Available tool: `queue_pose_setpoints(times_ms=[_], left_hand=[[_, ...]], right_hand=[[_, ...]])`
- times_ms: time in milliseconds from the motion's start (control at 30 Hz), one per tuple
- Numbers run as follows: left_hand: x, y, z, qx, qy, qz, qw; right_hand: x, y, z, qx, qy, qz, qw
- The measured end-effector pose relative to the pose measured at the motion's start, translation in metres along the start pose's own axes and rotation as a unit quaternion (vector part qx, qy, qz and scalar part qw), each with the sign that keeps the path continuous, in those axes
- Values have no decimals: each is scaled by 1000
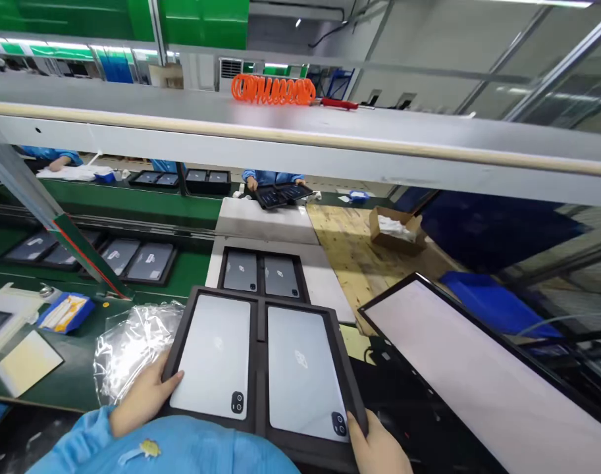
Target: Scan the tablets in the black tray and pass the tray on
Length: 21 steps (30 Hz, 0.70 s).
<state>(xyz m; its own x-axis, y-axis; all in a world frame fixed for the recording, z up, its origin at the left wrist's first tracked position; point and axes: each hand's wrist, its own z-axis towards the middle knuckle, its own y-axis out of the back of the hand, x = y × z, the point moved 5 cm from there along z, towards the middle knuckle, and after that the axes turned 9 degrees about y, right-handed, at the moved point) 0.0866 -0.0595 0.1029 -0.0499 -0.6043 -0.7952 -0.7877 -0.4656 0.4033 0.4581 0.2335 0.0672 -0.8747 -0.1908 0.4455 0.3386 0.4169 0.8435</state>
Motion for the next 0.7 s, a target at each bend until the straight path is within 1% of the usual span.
queue_pose_setpoints(times_ms=[100,167,233,300,367,433,500,533,567,633,700], left_hand=[[-5,2,5,35,-19,54,998],[-9,6,9,31,-29,86,995],[-12,10,13,19,-26,98,995],[-15,14,18,14,-11,85,996],[-22,18,25,10,2,55,998],[-35,23,36,10,5,11,1000],[-58,29,56,10,-8,-15,1000],[-73,32,70,5,-21,-14,1000],[-90,35,87,-4,-40,-4,999],[-126,41,131,-40,-87,26,995],[-156,41,183,-59,-122,52,989]], right_hand=[[7,5,-6,-53,-33,20,998],[12,7,-13,-76,-35,33,996],[14,8,-21,-75,-36,30,996],[14,13,-27,-60,-45,15,997],[16,26,-27,-57,-51,9,997],[26,47,-15,-77,-31,24,996],[46,70,12,-94,8,44,995],[57,81,32,-96,30,48,994],[70,89,57,-93,51,47,993],[93,101,116,-102,93,28,990],[112,106,181,-147,137,-3,980]])
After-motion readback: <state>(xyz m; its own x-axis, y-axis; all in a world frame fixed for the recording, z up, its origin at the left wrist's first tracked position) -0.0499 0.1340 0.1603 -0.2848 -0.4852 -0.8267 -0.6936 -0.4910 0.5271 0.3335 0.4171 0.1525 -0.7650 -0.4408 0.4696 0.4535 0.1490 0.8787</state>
